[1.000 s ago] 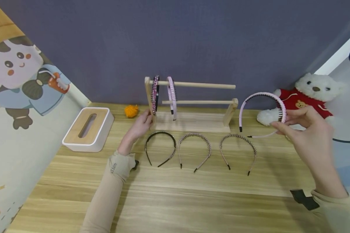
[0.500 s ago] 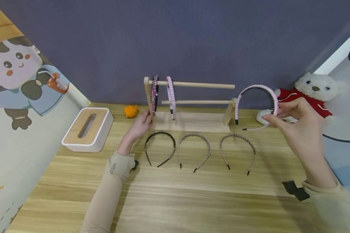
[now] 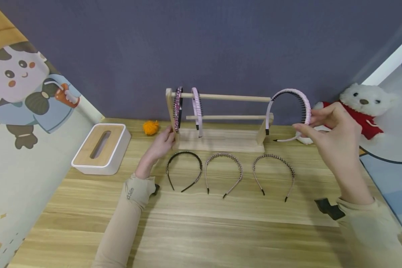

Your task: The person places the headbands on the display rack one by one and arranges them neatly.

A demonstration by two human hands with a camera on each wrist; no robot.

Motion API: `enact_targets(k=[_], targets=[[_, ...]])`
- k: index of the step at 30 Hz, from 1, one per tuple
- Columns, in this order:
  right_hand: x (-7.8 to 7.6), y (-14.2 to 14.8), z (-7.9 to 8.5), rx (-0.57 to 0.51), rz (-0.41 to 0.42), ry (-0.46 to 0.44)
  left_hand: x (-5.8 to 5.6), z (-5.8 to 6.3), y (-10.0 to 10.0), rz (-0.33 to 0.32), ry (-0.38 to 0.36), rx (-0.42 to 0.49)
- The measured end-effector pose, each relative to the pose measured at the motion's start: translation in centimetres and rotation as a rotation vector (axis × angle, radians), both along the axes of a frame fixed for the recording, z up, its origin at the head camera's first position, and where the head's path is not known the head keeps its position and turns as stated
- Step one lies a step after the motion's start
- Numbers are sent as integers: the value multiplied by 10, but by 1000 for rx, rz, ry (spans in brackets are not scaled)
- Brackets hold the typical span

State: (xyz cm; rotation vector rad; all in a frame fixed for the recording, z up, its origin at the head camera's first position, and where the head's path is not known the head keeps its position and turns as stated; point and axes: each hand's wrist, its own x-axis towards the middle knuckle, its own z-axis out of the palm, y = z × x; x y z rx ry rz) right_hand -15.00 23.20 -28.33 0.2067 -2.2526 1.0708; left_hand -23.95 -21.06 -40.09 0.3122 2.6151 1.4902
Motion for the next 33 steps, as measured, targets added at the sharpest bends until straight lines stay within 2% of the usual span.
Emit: enact_targets(k=[9,17,25,33], targets=[[-6,-13,4,-8,9,-12,1,0,-1,6,-18,11],[-13,-25,9,-23,55,44,2,3,1,8,-11,16],[-20,-35,12,-55,78,0,1,0,1,-1,7,17],[-26,-48,13,-53,125,18,0,0,1,-5,3,14]])
